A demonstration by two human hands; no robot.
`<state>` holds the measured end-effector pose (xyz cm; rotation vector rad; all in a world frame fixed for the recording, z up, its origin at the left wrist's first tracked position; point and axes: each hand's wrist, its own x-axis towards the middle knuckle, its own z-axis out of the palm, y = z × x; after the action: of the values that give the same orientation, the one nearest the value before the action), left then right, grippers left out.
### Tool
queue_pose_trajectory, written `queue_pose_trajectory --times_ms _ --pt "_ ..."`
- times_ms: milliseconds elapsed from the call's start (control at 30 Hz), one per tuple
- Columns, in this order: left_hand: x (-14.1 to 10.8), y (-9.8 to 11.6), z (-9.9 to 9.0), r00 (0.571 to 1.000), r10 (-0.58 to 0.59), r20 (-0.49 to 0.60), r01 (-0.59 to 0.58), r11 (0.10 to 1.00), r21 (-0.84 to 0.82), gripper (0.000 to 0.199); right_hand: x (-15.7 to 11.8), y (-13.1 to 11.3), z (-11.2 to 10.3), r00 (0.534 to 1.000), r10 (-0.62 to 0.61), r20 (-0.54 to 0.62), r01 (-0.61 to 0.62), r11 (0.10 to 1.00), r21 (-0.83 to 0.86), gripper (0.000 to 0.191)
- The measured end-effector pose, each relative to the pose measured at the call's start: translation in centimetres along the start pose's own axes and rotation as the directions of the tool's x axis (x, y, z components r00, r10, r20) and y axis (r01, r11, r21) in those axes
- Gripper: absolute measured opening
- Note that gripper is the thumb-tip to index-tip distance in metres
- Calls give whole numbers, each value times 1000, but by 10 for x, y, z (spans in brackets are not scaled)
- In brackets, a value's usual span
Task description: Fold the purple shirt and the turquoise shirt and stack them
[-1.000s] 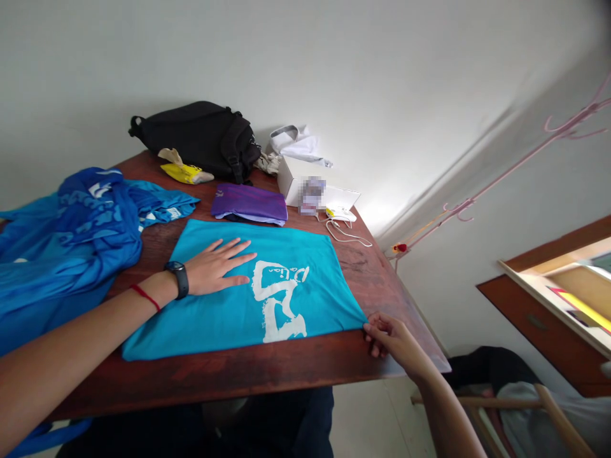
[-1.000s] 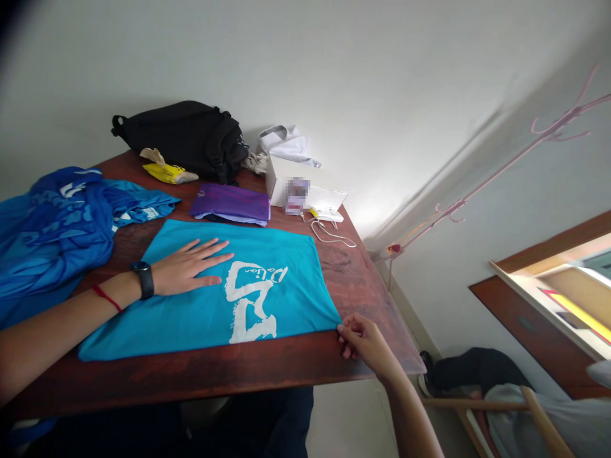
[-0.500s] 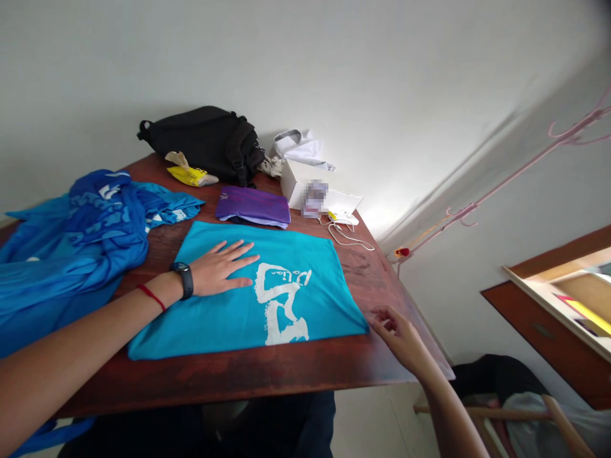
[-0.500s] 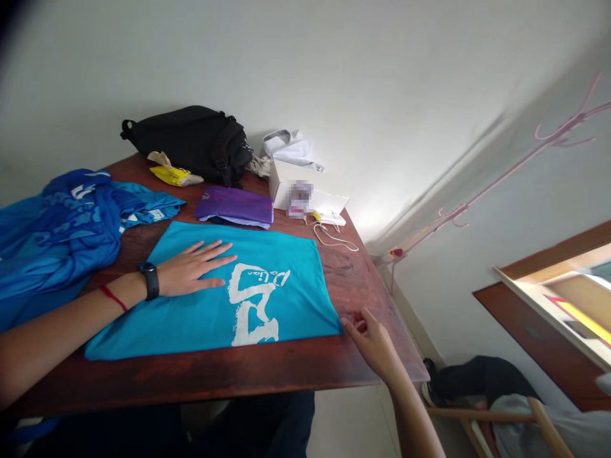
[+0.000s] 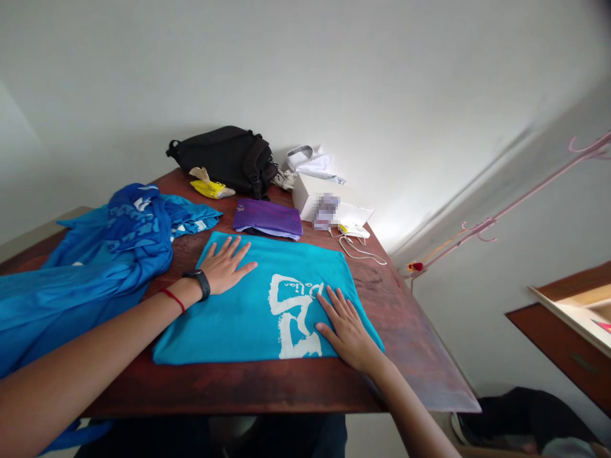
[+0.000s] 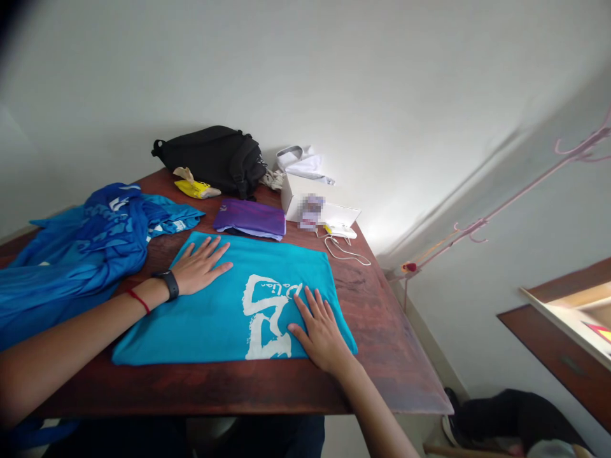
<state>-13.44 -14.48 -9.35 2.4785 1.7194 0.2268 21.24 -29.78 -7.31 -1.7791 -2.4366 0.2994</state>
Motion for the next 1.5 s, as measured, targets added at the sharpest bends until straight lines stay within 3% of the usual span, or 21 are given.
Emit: queue_pose_trajectory --times_ms 200,433,500,700,833,967,1167,1367,1500 --pt "2 -3 4 998 -53 -17 53 999 -1 83 -22 39 20 983 149 -105 -149 989 6 65" --pt "4 -5 5 996 -82 -23 81 997 -19 85 -27 58 7 935 352 40 -354 932 78 75" --pt "3 -5 4 996 -82 -23 81 996 -26 85 -15 58 -4 937 346 37 -348 934 85 76" --pt "1 -7 1 998 -10 -62 8 1000 -27 81 63 31 -33 994 103 23 -105 982 160 76" --pt "2 -8 -6 983 153 -102 -156 988 -17 72 116 15 -23 999 25 35 -27 998 64 75" --pt "5 -5 -8 967 236 -99 -241 969 -46 69 144 12 0 997 30 77 -31 1000 7 74" --pt "10 -9 0 998 42 -51 -43 999 -31 68 151 38 11 992 127 16 -127 992 -10 69" --pt "13 -16 0 996 -59 -62 60 998 4 65 150 89 8 978 206 -31 -207 978 -21 68" --pt "14 -22 -2 988 -154 -34 154 988 16 67 148 114 8 980 193 -44 -195 980 -32 69"
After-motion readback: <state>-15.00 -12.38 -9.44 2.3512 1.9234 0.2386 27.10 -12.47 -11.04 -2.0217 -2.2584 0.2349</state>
